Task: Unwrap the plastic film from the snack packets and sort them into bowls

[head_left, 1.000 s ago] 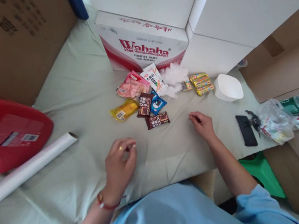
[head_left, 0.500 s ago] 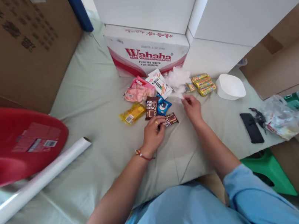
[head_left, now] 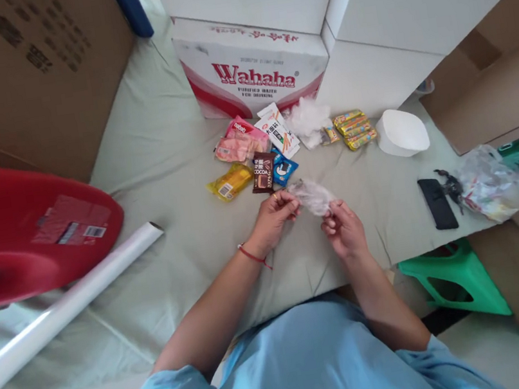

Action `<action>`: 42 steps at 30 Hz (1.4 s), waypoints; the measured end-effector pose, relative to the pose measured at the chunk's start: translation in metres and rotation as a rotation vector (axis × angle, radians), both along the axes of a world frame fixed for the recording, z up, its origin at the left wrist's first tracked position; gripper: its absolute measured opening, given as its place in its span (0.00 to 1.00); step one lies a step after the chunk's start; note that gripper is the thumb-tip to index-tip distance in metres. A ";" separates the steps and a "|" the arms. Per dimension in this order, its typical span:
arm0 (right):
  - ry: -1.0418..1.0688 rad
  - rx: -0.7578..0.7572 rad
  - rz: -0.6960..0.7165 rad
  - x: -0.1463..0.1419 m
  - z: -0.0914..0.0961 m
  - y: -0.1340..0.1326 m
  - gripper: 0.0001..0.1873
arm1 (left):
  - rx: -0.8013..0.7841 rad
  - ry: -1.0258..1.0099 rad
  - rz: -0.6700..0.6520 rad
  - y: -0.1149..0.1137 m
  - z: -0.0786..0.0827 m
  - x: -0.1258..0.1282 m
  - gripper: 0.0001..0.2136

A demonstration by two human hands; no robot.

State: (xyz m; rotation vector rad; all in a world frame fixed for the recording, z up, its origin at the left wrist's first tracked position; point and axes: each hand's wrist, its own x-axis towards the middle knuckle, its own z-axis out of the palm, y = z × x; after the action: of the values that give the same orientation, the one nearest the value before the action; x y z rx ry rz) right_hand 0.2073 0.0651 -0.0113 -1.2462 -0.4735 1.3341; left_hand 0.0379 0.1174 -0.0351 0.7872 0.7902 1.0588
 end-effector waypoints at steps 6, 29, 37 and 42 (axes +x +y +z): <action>-0.009 0.024 -0.064 0.010 0.001 -0.004 0.27 | -0.107 -0.054 -0.113 0.003 0.007 -0.009 0.27; -0.305 0.181 -0.086 0.042 -0.010 0.002 0.21 | -0.076 -0.207 -0.093 0.004 0.007 -0.008 0.09; -1.102 0.449 0.148 0.024 0.011 -0.001 0.16 | -0.080 -0.095 -0.122 -0.001 0.010 -0.005 0.18; -0.595 0.190 0.055 0.055 0.019 0.006 0.16 | -0.118 -0.017 -0.020 0.007 0.011 -0.016 0.24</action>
State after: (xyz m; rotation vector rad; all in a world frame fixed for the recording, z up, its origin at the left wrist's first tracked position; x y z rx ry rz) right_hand 0.2624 0.0715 0.0081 -1.4679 -1.0324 0.9172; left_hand 0.0216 0.1245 -0.0236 0.6834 0.8214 0.9908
